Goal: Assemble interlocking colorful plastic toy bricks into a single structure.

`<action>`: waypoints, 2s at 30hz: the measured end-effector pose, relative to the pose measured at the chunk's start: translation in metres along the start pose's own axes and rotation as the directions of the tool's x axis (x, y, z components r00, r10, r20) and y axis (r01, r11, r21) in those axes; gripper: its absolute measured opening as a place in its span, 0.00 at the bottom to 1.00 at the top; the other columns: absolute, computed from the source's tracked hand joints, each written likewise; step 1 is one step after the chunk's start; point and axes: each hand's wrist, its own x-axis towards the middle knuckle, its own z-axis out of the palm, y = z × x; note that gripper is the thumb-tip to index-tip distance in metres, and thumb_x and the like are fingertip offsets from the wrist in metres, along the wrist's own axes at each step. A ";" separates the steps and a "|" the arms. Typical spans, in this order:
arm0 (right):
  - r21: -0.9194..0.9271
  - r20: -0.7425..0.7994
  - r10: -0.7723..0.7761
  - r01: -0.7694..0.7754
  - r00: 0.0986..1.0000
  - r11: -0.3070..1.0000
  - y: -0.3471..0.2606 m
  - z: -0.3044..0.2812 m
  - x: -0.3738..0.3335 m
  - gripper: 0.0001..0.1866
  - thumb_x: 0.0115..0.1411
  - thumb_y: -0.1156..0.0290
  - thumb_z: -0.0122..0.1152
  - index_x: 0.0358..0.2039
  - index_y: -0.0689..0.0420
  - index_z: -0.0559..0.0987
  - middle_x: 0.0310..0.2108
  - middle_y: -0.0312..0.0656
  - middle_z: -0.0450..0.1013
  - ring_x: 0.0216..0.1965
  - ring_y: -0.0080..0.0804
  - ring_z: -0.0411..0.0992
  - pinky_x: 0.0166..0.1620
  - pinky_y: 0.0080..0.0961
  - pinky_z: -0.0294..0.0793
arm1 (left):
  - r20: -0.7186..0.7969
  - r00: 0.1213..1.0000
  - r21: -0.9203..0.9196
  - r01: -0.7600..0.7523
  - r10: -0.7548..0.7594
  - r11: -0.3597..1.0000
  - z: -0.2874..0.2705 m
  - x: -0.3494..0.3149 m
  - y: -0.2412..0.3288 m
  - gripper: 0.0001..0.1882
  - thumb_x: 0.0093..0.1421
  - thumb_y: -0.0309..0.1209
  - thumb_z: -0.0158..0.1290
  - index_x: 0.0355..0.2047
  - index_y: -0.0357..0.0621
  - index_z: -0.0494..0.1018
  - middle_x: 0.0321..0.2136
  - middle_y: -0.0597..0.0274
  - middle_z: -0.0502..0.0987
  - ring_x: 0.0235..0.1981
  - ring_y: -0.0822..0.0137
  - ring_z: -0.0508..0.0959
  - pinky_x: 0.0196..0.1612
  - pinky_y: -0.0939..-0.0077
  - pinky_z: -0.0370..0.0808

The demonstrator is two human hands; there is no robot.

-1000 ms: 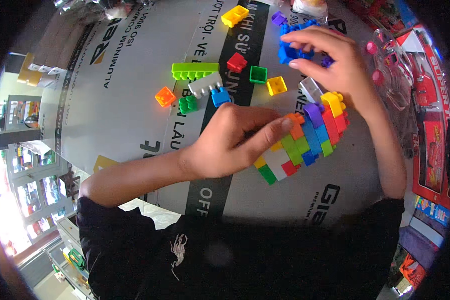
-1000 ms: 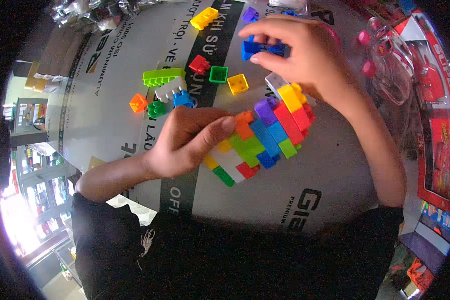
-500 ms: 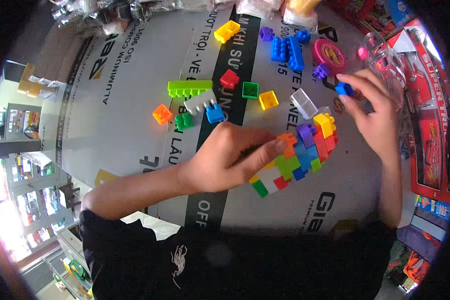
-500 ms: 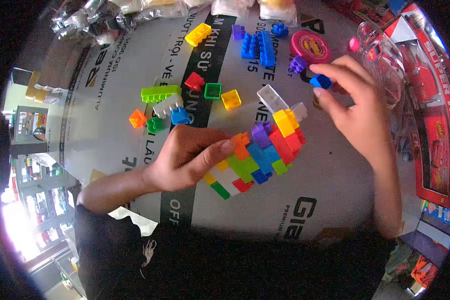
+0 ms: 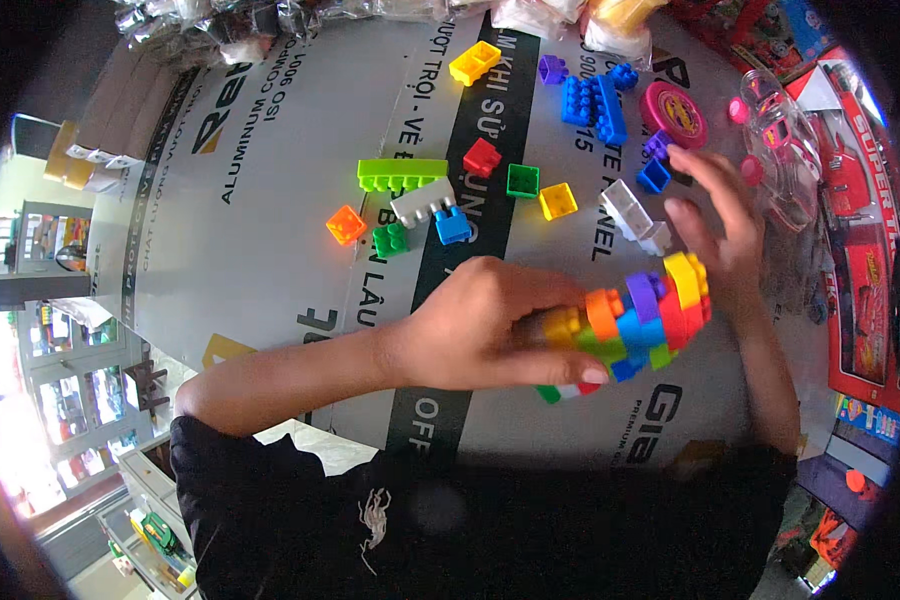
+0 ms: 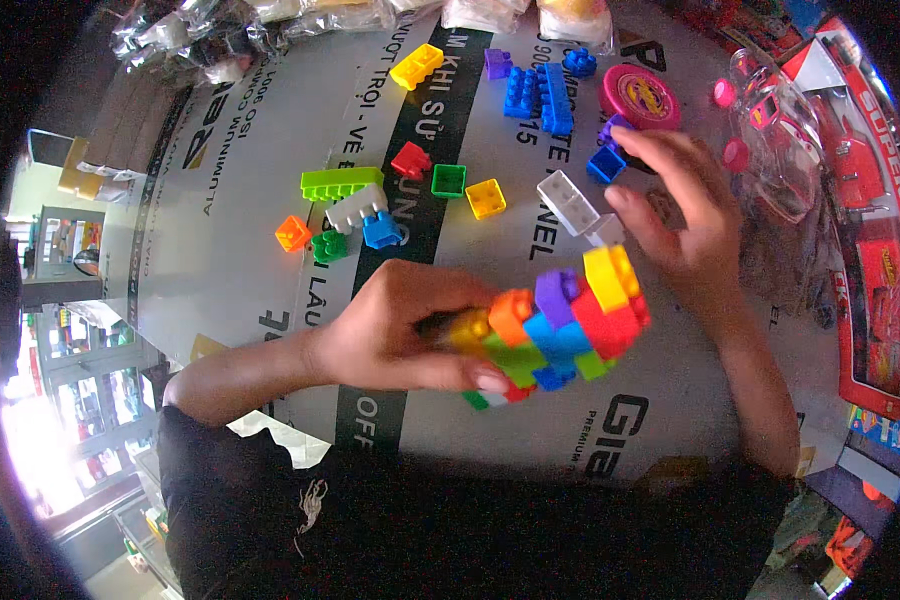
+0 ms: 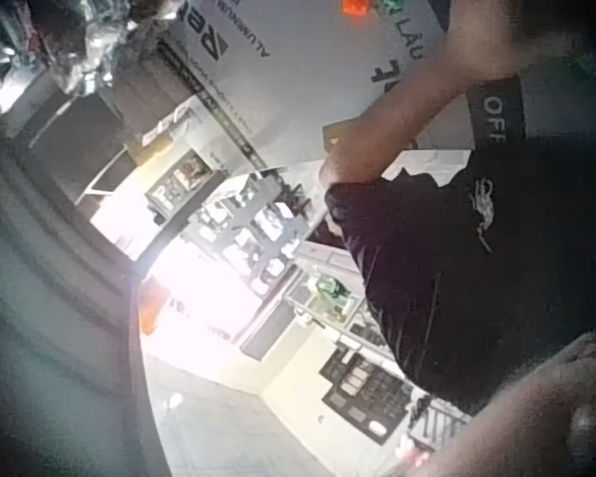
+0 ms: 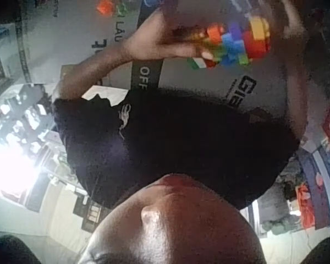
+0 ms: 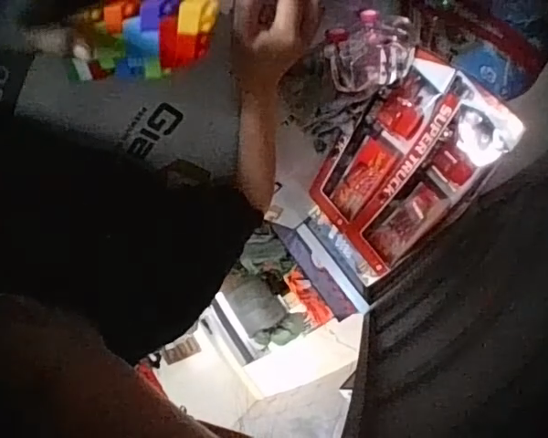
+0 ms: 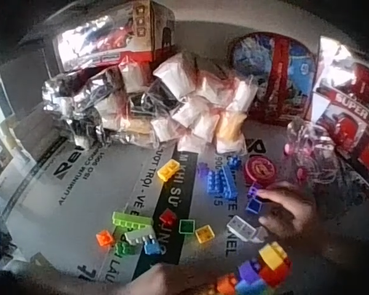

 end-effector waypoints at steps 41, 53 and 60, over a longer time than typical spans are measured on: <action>0.907 0.283 0.271 -0.349 0.920 0.237 -0.064 -0.006 0.038 0.05 0.59 0.69 0.49 0.34 0.55 0.67 0.48 0.52 0.68 0.54 0.38 0.65 0.55 0.35 0.66 | -0.425 0.882 -0.321 0.062 -0.202 0.945 0.025 -0.014 0.014 0.21 0.64 0.38 0.42 0.48 0.34 0.53 0.38 0.53 0.68 0.40 0.71 0.69 0.44 0.75 0.67; 0.811 0.295 0.325 -0.415 0.899 0.411 -0.064 -0.012 0.041 0.14 0.53 0.71 0.58 0.40 0.60 0.72 0.42 0.42 0.72 0.44 0.23 0.68 0.49 0.20 0.65 | -0.365 0.907 -0.230 0.128 -0.208 0.965 0.013 -0.010 0.009 0.20 0.62 0.38 0.45 0.44 0.33 0.56 0.32 0.53 0.71 0.32 0.72 0.72 0.34 0.77 0.70; 0.647 0.388 0.089 -0.340 0.917 0.682 -0.059 -0.045 0.048 0.15 0.46 0.80 0.60 0.37 0.64 0.72 0.39 0.48 0.73 0.42 0.34 0.73 0.48 0.29 0.70 | -0.349 0.934 0.045 0.093 -0.071 0.995 0.012 -0.010 -0.002 0.17 0.54 0.31 0.56 0.38 0.35 0.64 0.28 0.54 0.73 0.29 0.66 0.76 0.30 0.75 0.71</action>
